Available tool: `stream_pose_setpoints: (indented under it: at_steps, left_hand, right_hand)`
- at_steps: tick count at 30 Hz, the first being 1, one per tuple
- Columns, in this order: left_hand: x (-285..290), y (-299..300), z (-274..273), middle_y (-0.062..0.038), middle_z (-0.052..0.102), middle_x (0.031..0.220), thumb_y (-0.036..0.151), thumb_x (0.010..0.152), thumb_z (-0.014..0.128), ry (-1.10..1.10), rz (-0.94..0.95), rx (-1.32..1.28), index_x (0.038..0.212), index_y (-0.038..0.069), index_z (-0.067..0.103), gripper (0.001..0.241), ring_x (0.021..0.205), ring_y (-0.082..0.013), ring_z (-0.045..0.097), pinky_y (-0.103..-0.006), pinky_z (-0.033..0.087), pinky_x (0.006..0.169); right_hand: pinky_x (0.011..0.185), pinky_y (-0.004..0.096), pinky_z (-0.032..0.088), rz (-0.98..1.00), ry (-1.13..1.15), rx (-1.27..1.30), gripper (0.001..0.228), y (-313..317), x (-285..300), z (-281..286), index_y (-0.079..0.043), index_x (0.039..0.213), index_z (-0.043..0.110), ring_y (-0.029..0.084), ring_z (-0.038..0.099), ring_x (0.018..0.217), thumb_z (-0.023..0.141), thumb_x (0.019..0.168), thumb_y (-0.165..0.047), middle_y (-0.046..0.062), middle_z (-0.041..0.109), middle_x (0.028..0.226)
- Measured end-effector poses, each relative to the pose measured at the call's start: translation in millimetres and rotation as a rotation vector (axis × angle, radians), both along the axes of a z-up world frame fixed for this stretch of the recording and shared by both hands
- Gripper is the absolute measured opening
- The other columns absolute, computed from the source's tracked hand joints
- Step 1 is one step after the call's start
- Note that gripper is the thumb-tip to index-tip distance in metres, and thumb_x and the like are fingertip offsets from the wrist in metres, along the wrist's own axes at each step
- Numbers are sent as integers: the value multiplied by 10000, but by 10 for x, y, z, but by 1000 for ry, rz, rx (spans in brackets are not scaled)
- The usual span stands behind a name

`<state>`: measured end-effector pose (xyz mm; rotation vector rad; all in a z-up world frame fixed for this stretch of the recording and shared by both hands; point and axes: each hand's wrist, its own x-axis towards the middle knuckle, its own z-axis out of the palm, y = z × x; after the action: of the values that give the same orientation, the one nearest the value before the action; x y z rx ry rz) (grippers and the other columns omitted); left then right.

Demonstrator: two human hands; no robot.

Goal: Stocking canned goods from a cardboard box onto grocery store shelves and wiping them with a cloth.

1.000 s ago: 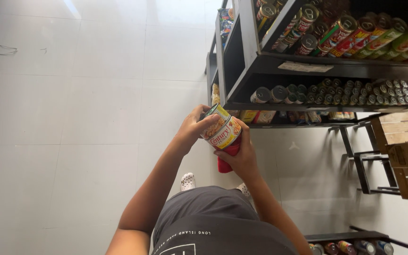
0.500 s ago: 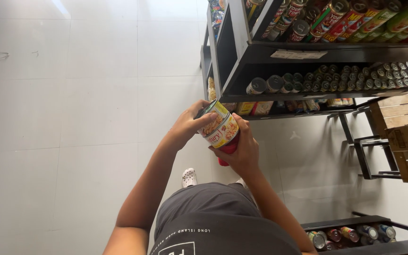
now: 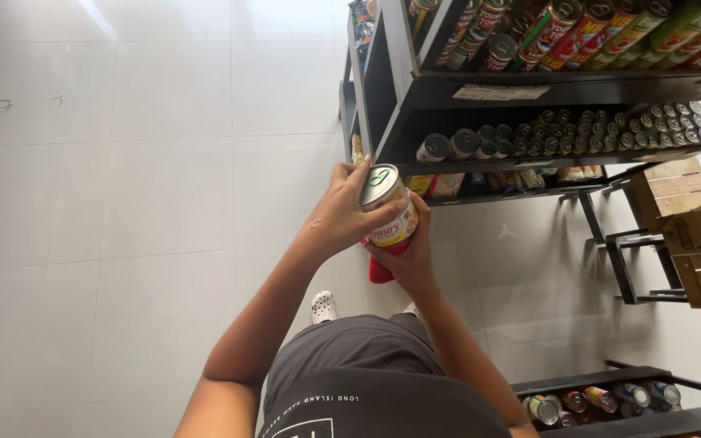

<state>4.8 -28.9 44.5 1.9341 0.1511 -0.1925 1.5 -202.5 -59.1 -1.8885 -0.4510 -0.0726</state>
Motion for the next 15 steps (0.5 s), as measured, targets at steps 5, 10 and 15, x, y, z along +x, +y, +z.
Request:
stream_pose_setpoints:
  at_steps: [5,10,15]
  left_hand:
    - [45,-276,85,-166,385,1484,364,683,840,-201,-68,-15,1473,222,476,882,1232,-557,553,-621,503,1022]
    - [117,-621,160,-235,378,1512,303,674,886,-296,-189,69,1318,150,460,787,1237,-604,522,-675,501,985]
    - [361,-1075,-85,-270,459,1472,360,561,976,-356,-229,197,1346,78,475,973,1277,-593,499,-630,496,998]
  right_hand:
    - [1118,518,398,8,-58,285,1090,-247,186,-230,-106,1541,257,283,510,1275,939,692,-125,125,445,1372]
    - [1074,526,422,49,-71,346,1010,-644,284,-200,-65,1530,218,267,518,1246,869,758,-49,154,496,1349]
    - [1012,493,477,88,-19,419,876,-1065,412,-346,-23,1475,284,257,583,1181,805,771,3,177,583,1270]
